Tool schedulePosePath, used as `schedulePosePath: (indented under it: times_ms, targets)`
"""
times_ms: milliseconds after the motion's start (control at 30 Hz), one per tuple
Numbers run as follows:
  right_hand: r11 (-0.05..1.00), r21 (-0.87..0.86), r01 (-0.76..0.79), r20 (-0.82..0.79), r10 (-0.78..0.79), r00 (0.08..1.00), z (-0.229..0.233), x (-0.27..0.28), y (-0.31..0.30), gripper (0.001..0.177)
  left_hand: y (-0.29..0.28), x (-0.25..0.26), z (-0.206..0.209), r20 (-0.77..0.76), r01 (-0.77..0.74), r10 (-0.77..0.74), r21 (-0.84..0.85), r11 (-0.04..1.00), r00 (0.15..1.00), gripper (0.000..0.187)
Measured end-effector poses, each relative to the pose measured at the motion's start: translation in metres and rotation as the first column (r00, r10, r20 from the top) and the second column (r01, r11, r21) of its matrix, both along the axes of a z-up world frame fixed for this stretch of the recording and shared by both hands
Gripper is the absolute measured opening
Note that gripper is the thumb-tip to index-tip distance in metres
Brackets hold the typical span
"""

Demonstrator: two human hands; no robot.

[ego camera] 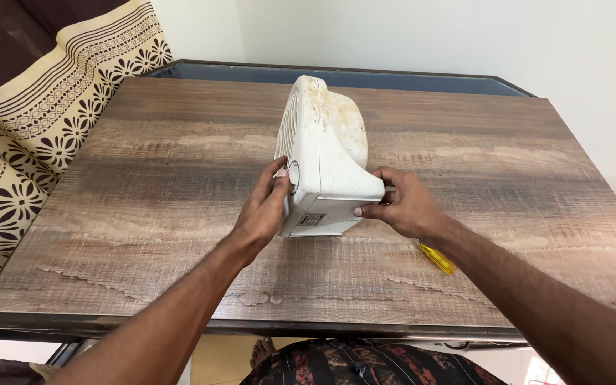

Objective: The person rotates a white electric fan on a table to inspect its sides and base, then uses a red screwdriver to loosen and remove screws from the fan's base. The clip ends while the person is still working on the screws.

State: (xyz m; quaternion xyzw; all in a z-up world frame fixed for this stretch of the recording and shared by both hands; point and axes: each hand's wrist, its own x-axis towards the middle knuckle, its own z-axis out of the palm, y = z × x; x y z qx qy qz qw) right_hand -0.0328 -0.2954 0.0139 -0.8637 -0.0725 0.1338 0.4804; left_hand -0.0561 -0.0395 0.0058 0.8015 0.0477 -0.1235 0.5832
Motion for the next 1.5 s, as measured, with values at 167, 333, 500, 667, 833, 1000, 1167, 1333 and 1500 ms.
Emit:
schedulePosePath:
  times_ms: [167, 333, 500, 667, 833, 1000, 1167, 1333, 1500]
  targets:
    - [0.997, 0.045, 0.062, -0.001, -0.062, 0.998, 0.011, 0.003, 0.005, 0.048, 0.000, 0.003, 0.005, 0.018, -0.016, 0.017, -0.057, 0.998, 1.000, 0.056]
    - [0.995, 0.051, 0.082, 0.042, -0.084, 0.996, 0.026, 0.010, 0.007, 0.046, 0.005, 0.019, 0.016, 0.057, -0.027, 0.031, -0.068, 0.997, 0.998, 0.054]
    - [0.994, 0.071, 0.079, 0.089, -0.086, 0.992, 0.037, 0.015, 0.003, 0.048, 0.010, 0.031, 0.023, 0.116, 0.020, -0.016, -0.033, 0.999, 0.993, 0.052]
    - [0.985, 0.086, 0.152, 0.107, -0.161, 0.981, 0.043, 0.021, 0.002, 0.059, 0.007, 0.039, 0.028, 0.090, 0.030, -0.034, 0.043, 0.999, 0.995, 0.054]
    - [0.976, 0.128, 0.178, 0.148, -0.196, 0.969, 0.050, 0.028, 0.000, 0.062, 0.004, 0.050, 0.035, 0.121, 0.048, -0.060, 0.093, 0.994, 0.991, 0.055]
    - [0.976, 0.126, 0.175, 0.153, -0.193, 0.969, 0.056, 0.037, 0.000, 0.063, 0.004, 0.060, 0.041, 0.124, 0.061, -0.074, 0.104, 0.993, 0.990, 0.056]
    - [0.976, 0.126, 0.176, 0.127, -0.192, 0.973, 0.060, 0.044, -0.001, 0.064, 0.004, 0.065, 0.044, 0.110, 0.062, -0.074, 0.108, 0.992, 0.991, 0.057]
    - [0.978, 0.124, 0.170, 0.125, -0.185, 0.975, 0.061, 0.043, -0.001, 0.066, 0.004, 0.062, 0.045, 0.115, 0.059, -0.071, 0.103, 0.993, 0.991, 0.056]
    - [0.978, 0.103, 0.183, 0.114, -0.195, 0.974, 0.058, 0.033, 0.000, 0.066, 0.007, 0.049, 0.041, 0.101, 0.037, -0.047, 0.101, 0.994, 0.994, 0.058]
